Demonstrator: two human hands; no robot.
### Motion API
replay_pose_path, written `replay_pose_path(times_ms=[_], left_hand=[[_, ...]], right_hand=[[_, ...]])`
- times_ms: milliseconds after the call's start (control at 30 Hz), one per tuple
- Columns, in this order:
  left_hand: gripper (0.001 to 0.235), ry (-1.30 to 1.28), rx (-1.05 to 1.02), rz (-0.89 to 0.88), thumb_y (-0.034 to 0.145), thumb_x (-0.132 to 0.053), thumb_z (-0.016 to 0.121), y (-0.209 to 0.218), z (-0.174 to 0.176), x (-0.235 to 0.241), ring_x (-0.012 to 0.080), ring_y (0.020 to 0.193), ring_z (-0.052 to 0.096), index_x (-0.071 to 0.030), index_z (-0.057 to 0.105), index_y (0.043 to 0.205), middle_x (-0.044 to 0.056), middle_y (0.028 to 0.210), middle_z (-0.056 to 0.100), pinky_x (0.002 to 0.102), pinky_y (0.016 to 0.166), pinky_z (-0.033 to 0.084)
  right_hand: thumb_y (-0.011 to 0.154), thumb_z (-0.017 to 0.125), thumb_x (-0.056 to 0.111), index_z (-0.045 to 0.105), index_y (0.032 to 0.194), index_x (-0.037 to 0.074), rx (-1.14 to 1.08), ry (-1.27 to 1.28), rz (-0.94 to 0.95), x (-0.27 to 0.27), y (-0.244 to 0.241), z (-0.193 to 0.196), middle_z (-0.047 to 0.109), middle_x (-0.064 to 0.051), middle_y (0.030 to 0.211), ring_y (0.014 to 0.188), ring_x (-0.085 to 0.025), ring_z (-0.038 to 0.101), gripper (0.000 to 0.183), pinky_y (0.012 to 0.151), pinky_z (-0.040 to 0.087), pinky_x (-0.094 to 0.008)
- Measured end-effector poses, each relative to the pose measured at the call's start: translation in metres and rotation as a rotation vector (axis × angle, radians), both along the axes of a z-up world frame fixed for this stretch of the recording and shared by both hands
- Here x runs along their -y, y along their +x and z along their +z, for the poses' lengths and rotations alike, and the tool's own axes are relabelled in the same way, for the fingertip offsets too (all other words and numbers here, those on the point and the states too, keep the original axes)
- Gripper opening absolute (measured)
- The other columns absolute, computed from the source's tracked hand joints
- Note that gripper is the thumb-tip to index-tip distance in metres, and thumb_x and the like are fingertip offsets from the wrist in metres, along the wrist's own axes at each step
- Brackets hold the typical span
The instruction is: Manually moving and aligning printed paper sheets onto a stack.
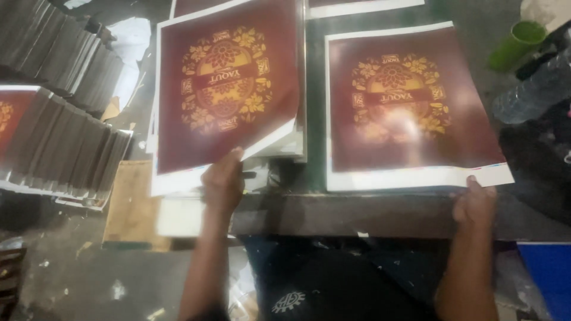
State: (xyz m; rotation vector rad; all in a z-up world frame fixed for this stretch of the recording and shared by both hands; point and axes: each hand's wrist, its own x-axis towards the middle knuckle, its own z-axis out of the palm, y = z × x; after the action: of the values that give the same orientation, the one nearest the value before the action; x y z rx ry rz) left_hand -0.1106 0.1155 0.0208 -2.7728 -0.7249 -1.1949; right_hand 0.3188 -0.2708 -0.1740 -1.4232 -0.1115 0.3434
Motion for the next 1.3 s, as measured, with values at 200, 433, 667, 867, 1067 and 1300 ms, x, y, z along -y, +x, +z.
replay_pose_path(times_ms=[200,433,667,867,1067,1300], left_hand=[[0.021,0.003,0.103,-0.035,0.095,0.004,0.062,0.000,0.000,0.008,0.0329,0.087,0.074,-0.003,0.068,0.113,0.018,0.106,0.075,0.043,0.073,0.059],[0.022,-0.075,0.082,-0.016,0.093,0.005,0.059,0.004,0.002,0.016,0.0339,0.090,0.074,-0.002,0.069,0.112,0.018,0.101,0.074,0.045,0.079,0.061],[0.019,-0.077,0.094,0.008,0.091,0.002,0.063,0.011,-0.002,0.018,0.0346,0.088,0.074,-0.005,0.070,0.106,0.016,0.102,0.076,0.045,0.073,0.059],[0.018,-0.079,0.186,-0.005,0.092,0.001,0.064,0.015,-0.019,0.010,0.0284,0.084,0.075,-0.004,0.071,0.109,0.014,0.100,0.076,0.043,0.072,0.061],[0.029,0.058,0.254,-0.187,0.084,-0.002,0.067,0.070,-0.024,0.044,0.0326,0.096,0.072,0.000,0.069,0.113,0.018,0.112,0.072,0.043,0.076,0.058],[0.040,-0.024,-0.112,-0.488,0.086,-0.025,0.071,0.120,-0.032,0.088,0.0373,0.120,0.063,0.000,0.062,0.116,0.020,0.126,0.064,0.052,0.101,0.051]], right_hand=[[0.109,0.054,0.006,0.051,0.140,-0.001,-0.019,0.225,0.059,-0.043,0.042,-0.014,0.066,-0.013,0.119,0.083,-0.020,0.070,0.032,0.063,0.060,-0.030],[0.107,0.054,0.014,0.046,0.142,0.004,0.034,-0.054,0.046,-0.135,0.062,-0.025,0.065,-0.011,0.113,0.077,-0.020,0.068,0.037,0.054,0.055,-0.029],[0.110,0.055,0.024,0.041,0.139,0.003,-0.040,-0.044,0.114,-0.244,0.180,-0.067,0.064,-0.013,0.118,0.079,-0.027,0.073,0.038,0.055,0.059,-0.037],[0.104,0.052,0.026,0.032,0.151,0.009,-0.056,-0.108,0.194,-0.244,0.097,0.008,0.070,-0.014,0.116,0.089,-0.022,0.072,0.054,0.065,0.055,-0.035],[0.093,0.065,0.033,0.058,0.132,0.004,0.089,0.005,0.949,-0.202,-0.114,0.106,0.073,-0.007,0.118,0.102,-0.020,0.070,0.049,0.077,0.056,-0.036],[0.102,0.065,0.019,0.062,0.117,-0.002,-0.317,0.206,0.347,-0.154,-0.122,0.028,0.065,-0.008,0.097,0.078,-0.020,0.065,0.026,0.064,0.055,-0.035]])
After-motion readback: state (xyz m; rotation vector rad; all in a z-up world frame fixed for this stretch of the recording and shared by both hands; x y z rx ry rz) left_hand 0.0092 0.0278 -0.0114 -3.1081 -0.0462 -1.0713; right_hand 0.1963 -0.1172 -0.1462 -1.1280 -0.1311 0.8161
